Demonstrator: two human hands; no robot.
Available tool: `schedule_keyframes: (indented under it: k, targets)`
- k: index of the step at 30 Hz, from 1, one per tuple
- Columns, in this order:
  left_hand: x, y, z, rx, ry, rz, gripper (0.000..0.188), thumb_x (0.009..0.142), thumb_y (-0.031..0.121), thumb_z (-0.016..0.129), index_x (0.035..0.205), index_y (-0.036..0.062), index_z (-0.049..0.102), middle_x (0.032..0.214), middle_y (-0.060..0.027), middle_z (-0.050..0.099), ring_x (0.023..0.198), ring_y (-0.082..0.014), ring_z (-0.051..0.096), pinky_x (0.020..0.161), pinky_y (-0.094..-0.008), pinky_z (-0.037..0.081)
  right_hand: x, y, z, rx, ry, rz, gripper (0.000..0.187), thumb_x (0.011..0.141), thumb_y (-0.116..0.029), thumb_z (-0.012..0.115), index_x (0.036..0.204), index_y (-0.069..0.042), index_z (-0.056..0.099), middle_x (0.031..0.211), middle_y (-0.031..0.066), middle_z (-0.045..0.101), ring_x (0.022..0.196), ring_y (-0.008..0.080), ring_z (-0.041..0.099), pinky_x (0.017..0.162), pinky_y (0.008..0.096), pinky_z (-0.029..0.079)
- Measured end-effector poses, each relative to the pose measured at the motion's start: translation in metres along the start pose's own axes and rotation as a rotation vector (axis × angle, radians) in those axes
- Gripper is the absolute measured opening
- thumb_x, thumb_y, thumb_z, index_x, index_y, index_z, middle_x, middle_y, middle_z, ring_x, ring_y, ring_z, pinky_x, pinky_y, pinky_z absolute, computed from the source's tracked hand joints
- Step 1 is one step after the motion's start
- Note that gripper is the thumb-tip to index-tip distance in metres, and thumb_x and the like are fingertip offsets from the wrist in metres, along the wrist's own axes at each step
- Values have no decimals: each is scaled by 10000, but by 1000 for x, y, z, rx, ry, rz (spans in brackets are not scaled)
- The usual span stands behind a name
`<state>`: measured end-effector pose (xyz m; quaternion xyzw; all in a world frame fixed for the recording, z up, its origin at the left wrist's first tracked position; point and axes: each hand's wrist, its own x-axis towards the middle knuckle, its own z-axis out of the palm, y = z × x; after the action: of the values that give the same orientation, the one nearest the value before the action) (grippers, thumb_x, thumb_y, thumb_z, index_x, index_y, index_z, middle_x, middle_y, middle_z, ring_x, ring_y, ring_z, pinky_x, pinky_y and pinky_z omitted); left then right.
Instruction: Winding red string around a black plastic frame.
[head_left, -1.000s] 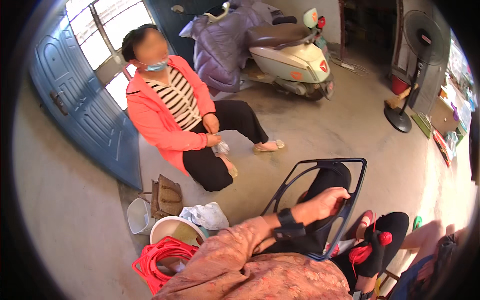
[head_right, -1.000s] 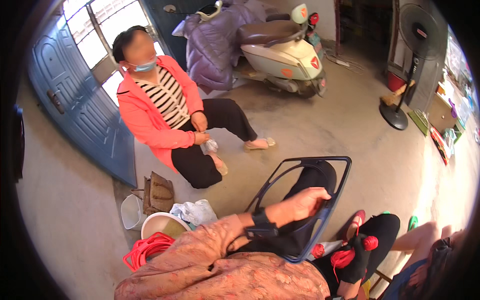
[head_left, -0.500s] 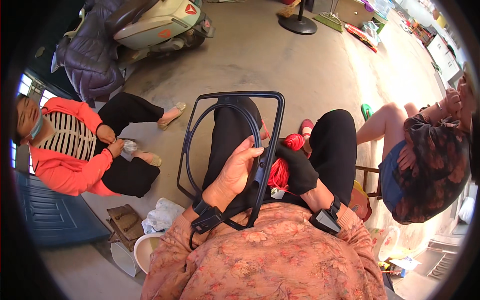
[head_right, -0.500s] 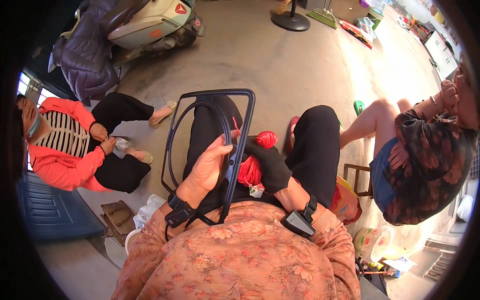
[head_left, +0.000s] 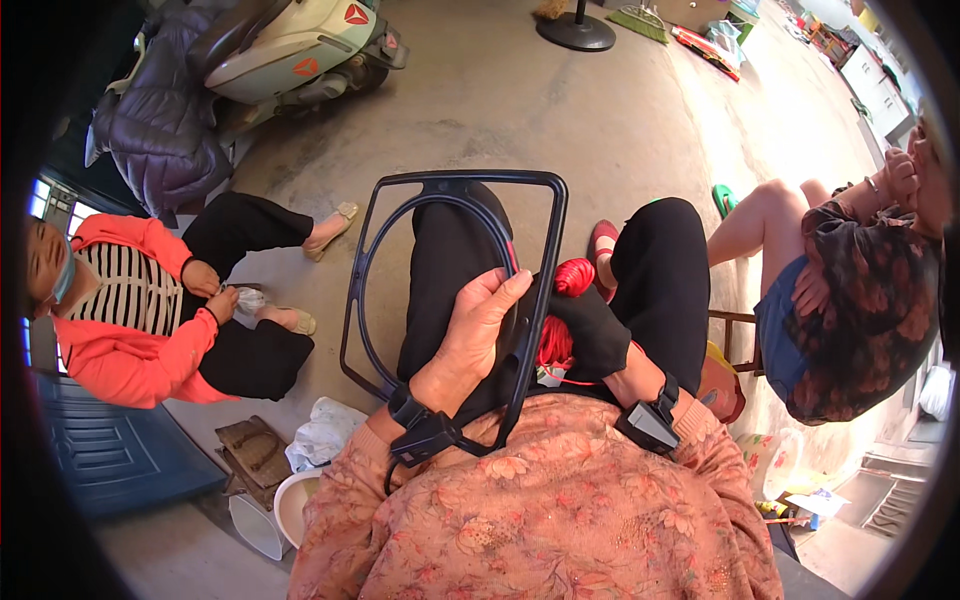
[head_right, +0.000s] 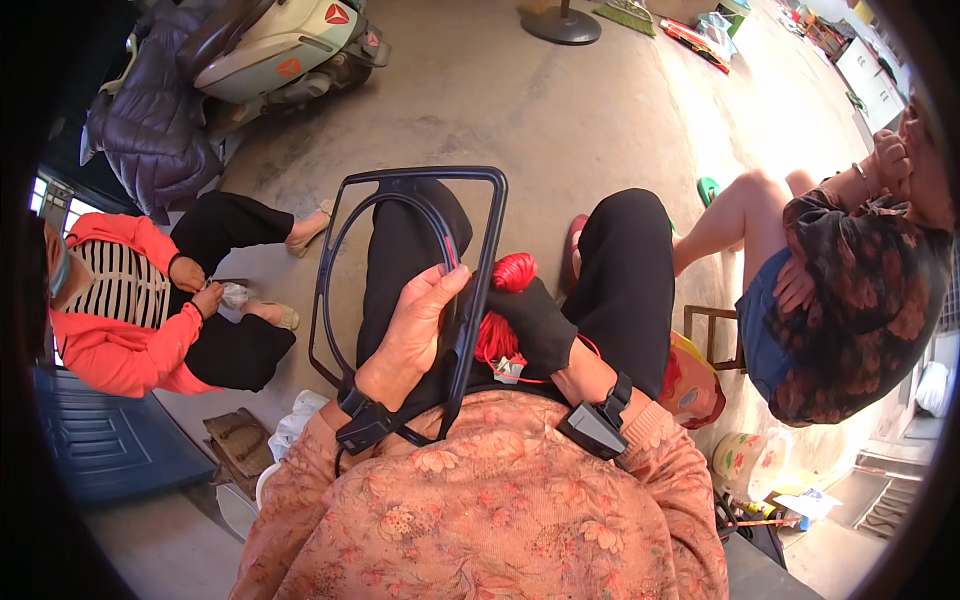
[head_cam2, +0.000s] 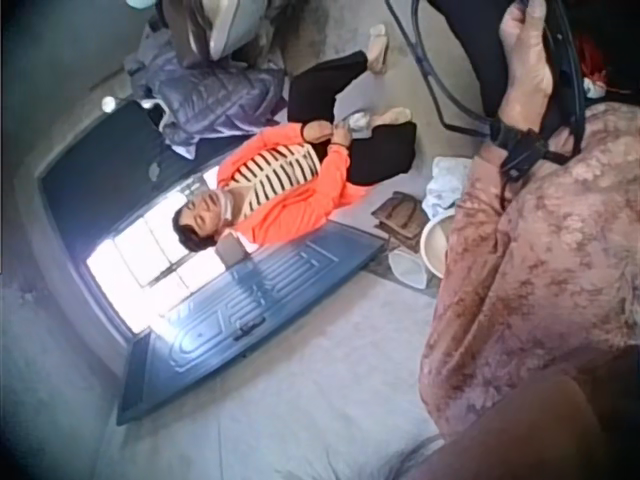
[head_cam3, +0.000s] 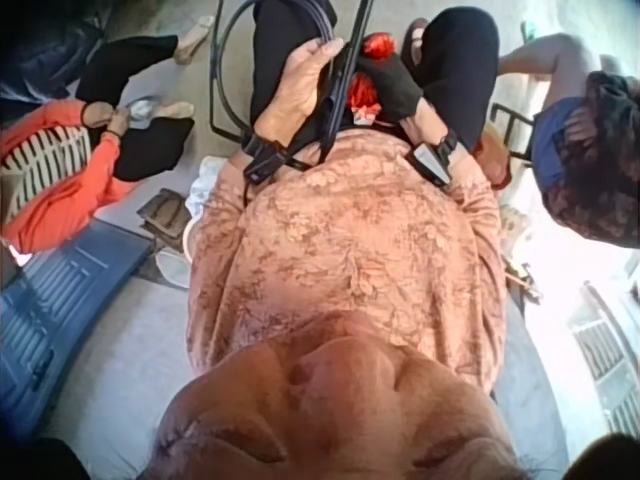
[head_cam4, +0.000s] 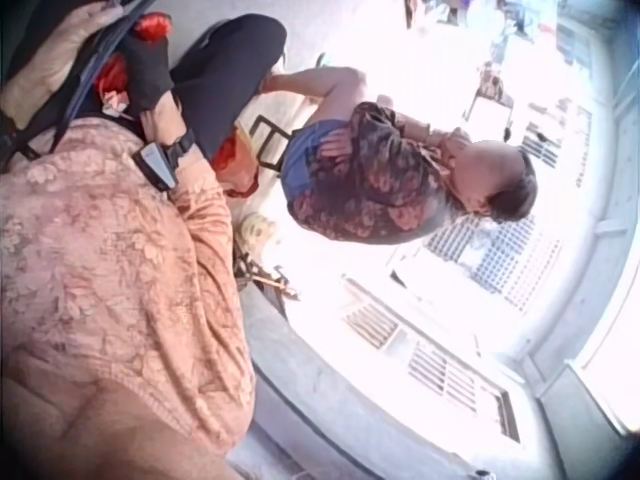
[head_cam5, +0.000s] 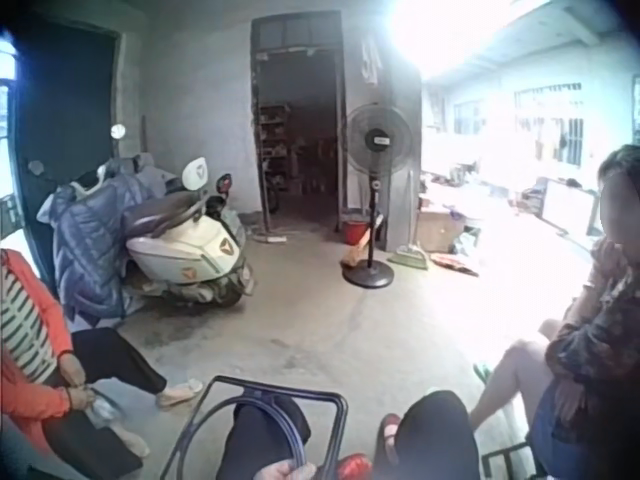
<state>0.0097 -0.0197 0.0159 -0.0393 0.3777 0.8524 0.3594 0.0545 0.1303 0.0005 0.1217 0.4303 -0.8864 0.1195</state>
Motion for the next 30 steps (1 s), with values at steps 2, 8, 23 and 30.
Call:
schedule_keyframes:
  k: [2,8,23,30]
  targets:
    - [0,1,2,5,50,-9,92,905,112,607,941,27,603,827,-23,648,687,-74,619,613,-201,522,0,2,-1,-6,23,-9,169,837,-128,676,938,2,640,850,44,656,751,103,623,673,243,488]
    - [-2,-2,1,82,114,55,147,914,174,604,917,29,630,830,-9,643,655,-58,588,602,-183,489,2,4,-1,-40,69,-20,158,824,-138,685,889,-1,641,804,37,649,710,107,617,648,246,487]
    - [-45,17,-10,646,19,-9,185,897,165,619,831,1,676,760,8,641,720,-30,556,658,-175,436,-9,-31,-29,-562,300,-129,262,897,-182,605,1084,0,574,944,40,603,890,111,575,777,259,454]
    - [-40,10,-15,479,0,-2,191,897,166,622,808,3,669,779,-6,656,696,-34,571,651,-173,443,-11,-12,-6,-521,-76,-216,255,882,-218,608,1002,6,585,878,32,606,805,113,583,743,259,469]
